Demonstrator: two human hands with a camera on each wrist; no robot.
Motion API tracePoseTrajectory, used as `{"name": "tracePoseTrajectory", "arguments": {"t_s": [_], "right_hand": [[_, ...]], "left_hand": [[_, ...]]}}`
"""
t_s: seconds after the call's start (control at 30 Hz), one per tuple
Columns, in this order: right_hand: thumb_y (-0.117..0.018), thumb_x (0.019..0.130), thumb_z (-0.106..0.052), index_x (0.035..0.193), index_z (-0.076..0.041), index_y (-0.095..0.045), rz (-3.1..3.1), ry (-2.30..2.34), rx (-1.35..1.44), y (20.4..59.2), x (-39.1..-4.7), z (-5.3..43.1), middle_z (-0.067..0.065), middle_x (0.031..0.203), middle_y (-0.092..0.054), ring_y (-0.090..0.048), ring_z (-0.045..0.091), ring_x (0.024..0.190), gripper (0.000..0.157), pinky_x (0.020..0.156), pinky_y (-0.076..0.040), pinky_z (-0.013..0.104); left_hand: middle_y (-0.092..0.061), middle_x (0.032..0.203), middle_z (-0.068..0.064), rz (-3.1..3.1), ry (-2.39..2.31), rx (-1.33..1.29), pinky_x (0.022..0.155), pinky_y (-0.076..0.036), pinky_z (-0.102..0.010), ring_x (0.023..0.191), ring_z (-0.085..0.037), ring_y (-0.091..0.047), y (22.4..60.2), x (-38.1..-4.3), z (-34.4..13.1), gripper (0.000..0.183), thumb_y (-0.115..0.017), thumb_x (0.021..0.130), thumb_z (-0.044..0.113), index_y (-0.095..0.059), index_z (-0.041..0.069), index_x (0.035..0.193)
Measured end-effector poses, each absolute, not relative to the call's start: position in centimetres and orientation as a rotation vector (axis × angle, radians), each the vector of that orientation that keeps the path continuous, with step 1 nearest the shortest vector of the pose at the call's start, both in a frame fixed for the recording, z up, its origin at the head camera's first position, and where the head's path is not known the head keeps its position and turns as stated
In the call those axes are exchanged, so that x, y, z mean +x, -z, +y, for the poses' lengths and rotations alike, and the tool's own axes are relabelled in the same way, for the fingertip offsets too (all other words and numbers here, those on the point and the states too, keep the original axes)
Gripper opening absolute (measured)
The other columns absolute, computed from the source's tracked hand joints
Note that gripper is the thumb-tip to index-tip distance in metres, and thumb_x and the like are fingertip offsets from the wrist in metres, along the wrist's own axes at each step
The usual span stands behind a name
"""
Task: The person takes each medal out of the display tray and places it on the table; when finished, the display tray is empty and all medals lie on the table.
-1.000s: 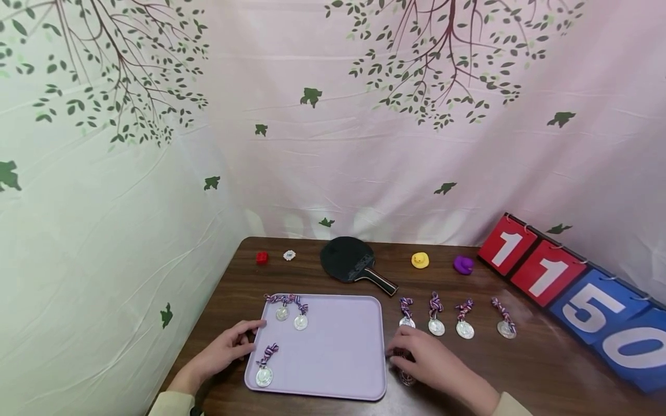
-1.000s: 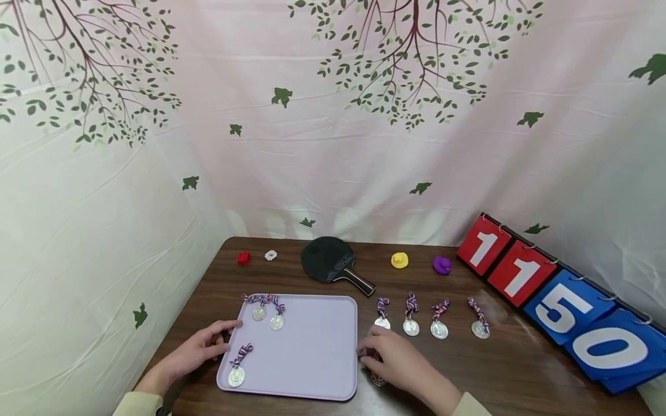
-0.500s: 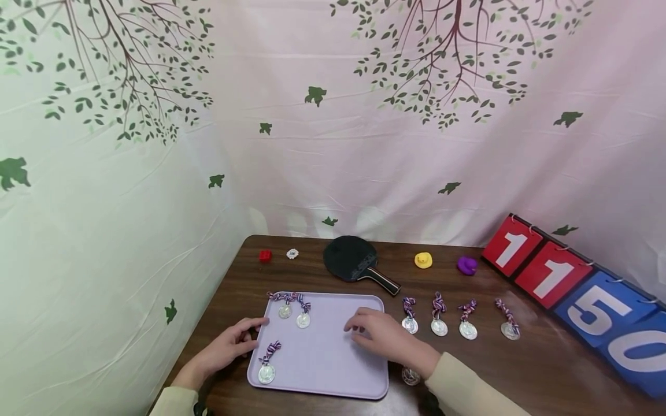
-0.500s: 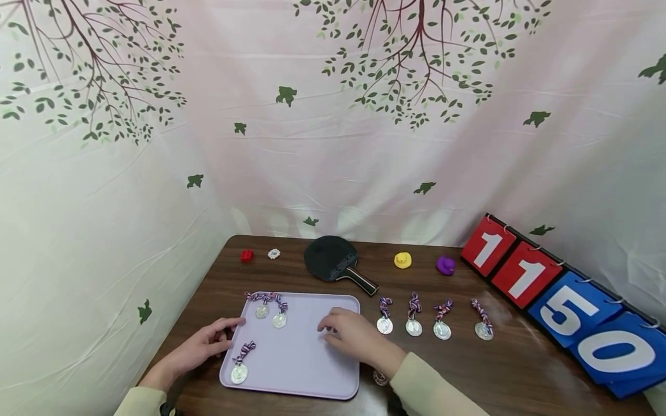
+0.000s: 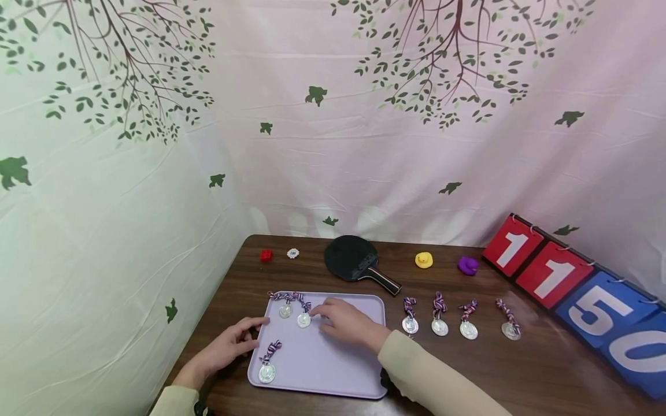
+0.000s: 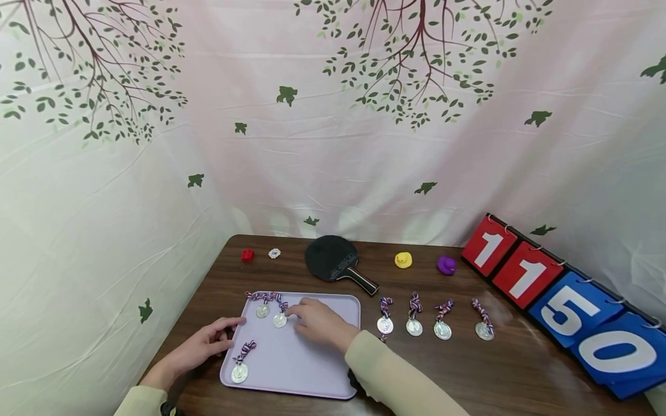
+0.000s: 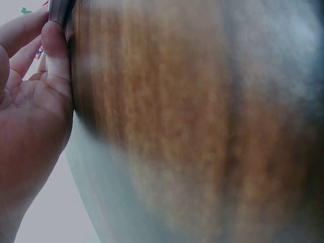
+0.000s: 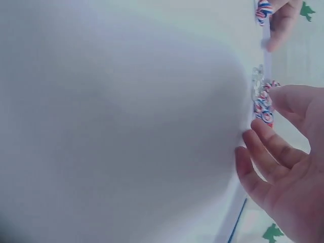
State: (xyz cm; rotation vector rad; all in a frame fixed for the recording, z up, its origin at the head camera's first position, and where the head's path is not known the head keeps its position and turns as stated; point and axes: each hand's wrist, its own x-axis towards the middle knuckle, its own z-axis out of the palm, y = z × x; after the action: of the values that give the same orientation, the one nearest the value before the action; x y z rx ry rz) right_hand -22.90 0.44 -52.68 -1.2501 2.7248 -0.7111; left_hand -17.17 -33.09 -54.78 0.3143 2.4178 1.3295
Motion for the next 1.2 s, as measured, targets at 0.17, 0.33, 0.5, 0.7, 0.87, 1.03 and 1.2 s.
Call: {"name": "tracePoseTrajectory", "arguments": {"t_s": [0.17,0.33,0.5,0.7,0.87,1.03,1.2], "right_hand": [[-0.066,0.089,-0.021,0.123,-0.023,-0.064,2.753,0.687,-1.216,53.0,-23.2,-1.3,-0.002,0.102,-0.058,-0.051,0.011,0.092,0.034,0.081,-0.045,0.029],[-0.067,0.089,-0.027,0.123,-0.025,-0.064,2.763,0.671,-1.137,53.3,-23.4,-2.7,-0.004,0.098,-0.056,-0.05,0.01,0.09,0.034,0.08,-0.045,0.03],[-0.069,0.087,-0.029,0.116,-0.025,-0.067,2.801,0.632,-1.088,53.6,-23.7,-3.5,-0.005,0.096,-0.056,-0.049,0.01,0.088,0.03,0.077,-0.044,0.029],[-0.074,0.083,-0.031,0.109,-0.028,-0.066,2.832,0.611,-1.041,54.2,-24.0,-3.8,-0.006,0.096,-0.056,-0.051,0.011,0.09,0.027,0.077,-0.044,0.03],[-0.076,0.081,-0.028,0.105,-0.026,-0.064,2.831,0.674,-1.027,54.2,-24.0,-3.8,-0.005,0.097,-0.059,-0.055,0.013,0.093,0.027,0.08,-0.046,0.032],[-0.078,0.078,-0.021,0.104,-0.024,-0.066,2.787,0.803,-0.99,54.2,-24.0,-4.0,-0.007,0.094,-0.06,-0.054,0.008,0.086,0.028,0.076,-0.046,0.029],[-0.078,0.077,-0.013,0.104,-0.018,-0.07,2.724,0.919,-0.94,54.2,-24.1,-4.0,-0.007,0.09,-0.061,-0.051,0.005,0.078,0.029,0.072,-0.045,0.024]], "left_hand": [[-0.05,0.107,-0.01,2.435,-1.303,0.302,0.066,-0.045,-0.027,0.083,-0.021,-0.05,55.0,-17.3,-33.2,0.046,-0.062,0.093,0.021,-0.05,0.022,0.137],[-0.05,0.108,-0.008,2.431,-1.288,0.282,0.067,-0.045,-0.027,0.084,-0.022,-0.05,55.1,-17.4,-33.3,0.045,-0.062,0.093,0.022,-0.05,0.026,0.136],[-0.05,0.109,-0.008,2.431,-1.303,0.298,0.068,-0.045,-0.028,0.085,-0.022,-0.05,55.1,-17.5,-33.4,0.046,-0.062,0.093,0.021,-0.05,0.026,0.137],[-0.05,0.109,-0.008,2.42,-1.309,0.289,0.068,-0.045,-0.028,0.084,-0.022,-0.05,55.2,-17.4,-33.4,0.045,-0.061,0.093,0.02,-0.05,0.026,0.137],[-0.05,0.109,-0.008,2.428,-1.302,0.288,0.067,-0.045,-0.028,0.083,-0.022,-0.051,55.1,-17.4,-33.3,0.045,-0.061,0.093,0.02,-0.05,0.026,0.137],[-0.05,0.11,-0.008,2.432,-1.302,0.294,0.067,-0.045,-0.027,0.083,-0.021,-0.051,55.1,-17.3,-33.3,0.045,-0.061,0.093,0.02,-0.05,0.025,0.137],[-0.049,0.11,-0.008,2.425,-1.303,0.293,0.067,-0.045,-0.027,0.083,-0.021,-0.051,55.2,-17.4,-33.3,0.045,-0.061,0.094,0.022,-0.05,0.025,0.137]]}}
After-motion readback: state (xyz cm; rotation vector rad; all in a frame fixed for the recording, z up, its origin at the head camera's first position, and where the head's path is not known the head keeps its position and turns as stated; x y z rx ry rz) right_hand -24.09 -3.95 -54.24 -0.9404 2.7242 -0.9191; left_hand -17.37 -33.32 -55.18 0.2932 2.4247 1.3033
